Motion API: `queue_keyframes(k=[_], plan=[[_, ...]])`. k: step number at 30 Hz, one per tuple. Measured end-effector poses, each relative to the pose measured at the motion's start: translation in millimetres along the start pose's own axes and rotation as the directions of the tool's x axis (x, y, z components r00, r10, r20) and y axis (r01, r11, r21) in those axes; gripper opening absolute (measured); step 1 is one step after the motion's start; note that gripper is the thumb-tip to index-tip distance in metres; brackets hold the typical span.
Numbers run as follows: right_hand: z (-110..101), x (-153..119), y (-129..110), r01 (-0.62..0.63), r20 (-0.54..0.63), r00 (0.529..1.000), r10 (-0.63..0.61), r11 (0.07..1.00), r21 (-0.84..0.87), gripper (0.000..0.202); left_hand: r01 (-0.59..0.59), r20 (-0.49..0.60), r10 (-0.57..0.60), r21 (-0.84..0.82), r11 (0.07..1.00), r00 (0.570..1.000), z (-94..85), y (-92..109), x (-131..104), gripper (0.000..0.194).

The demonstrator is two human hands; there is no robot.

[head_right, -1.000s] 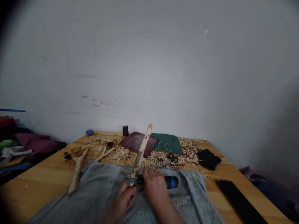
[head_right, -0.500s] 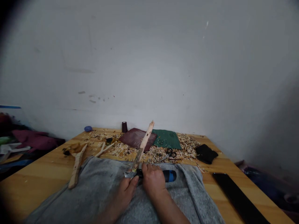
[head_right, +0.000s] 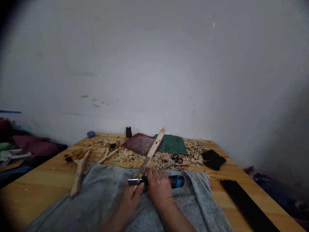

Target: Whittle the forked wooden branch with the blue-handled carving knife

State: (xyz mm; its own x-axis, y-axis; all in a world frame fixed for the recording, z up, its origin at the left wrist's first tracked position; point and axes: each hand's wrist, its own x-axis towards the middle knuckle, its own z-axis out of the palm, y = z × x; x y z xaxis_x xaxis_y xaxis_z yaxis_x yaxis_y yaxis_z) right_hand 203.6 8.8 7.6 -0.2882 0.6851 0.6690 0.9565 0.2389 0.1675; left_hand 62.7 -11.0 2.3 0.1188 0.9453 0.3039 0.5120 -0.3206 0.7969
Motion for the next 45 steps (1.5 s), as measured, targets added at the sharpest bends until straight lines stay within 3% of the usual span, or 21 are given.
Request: queue_keyframes(k=[11,16,19,23,27,29,33,40,45], plan=[[0,0,-1,-0.053,-0.013,0.999,0.052,0.999,-0.015,0.020,0.030,-0.026,-0.032,-0.049,0.998,0.999,3.8,0,4,0.040],[4,1,1,-0.023,-0.068,0.997,0.020,0.999,-0.043,0.025,0.001,-0.026,-0.003,-0.074,0.997,1.000,4.3,4,9,0.038],[2,4,5,-0.016,-0.082,0.997,0.012,0.998,-0.054,0.026,0.041,-0.044,-0.043,-0.058,0.997,0.998,5.4,2,9,0.035],[2,8,21,-0.175,-0.103,0.981,0.166,0.981,-0.088,0.021,0.142,-0.086,-0.142,0.001,0.990,0.986,4.3,-1,5,0.036],[9,6,39,-0.332,-0.061,0.941,0.332,0.943,0.002,0.028,0.153,-0.066,-0.163,-0.143,0.978,0.984,3.0,0,0,0.034],[13,4,42,-0.361,-0.009,0.932,0.362,0.930,0.074,0.033,0.143,-0.037,-0.163,-0.315,0.938,0.986,3.1,1,-2,0.035],[13,2,37,-0.345,0.042,0.938,0.344,0.916,0.206,0.037,0.195,0.099,-0.171,-0.617,0.762,0.980,2.8,0,-4,0.042],[-1,5,16,-0.202,0.109,0.978,0.175,0.925,0.323,0.034,0.159,0.144,-0.081,-0.685,0.711,0.986,1.3,1,-3,0.036],[-5,6,10,-0.186,0.216,0.968,0.125,0.938,0.292,0.027,0.284,0.318,-0.047,-0.758,0.587,0.947,8.1,-5,-1,0.036]])
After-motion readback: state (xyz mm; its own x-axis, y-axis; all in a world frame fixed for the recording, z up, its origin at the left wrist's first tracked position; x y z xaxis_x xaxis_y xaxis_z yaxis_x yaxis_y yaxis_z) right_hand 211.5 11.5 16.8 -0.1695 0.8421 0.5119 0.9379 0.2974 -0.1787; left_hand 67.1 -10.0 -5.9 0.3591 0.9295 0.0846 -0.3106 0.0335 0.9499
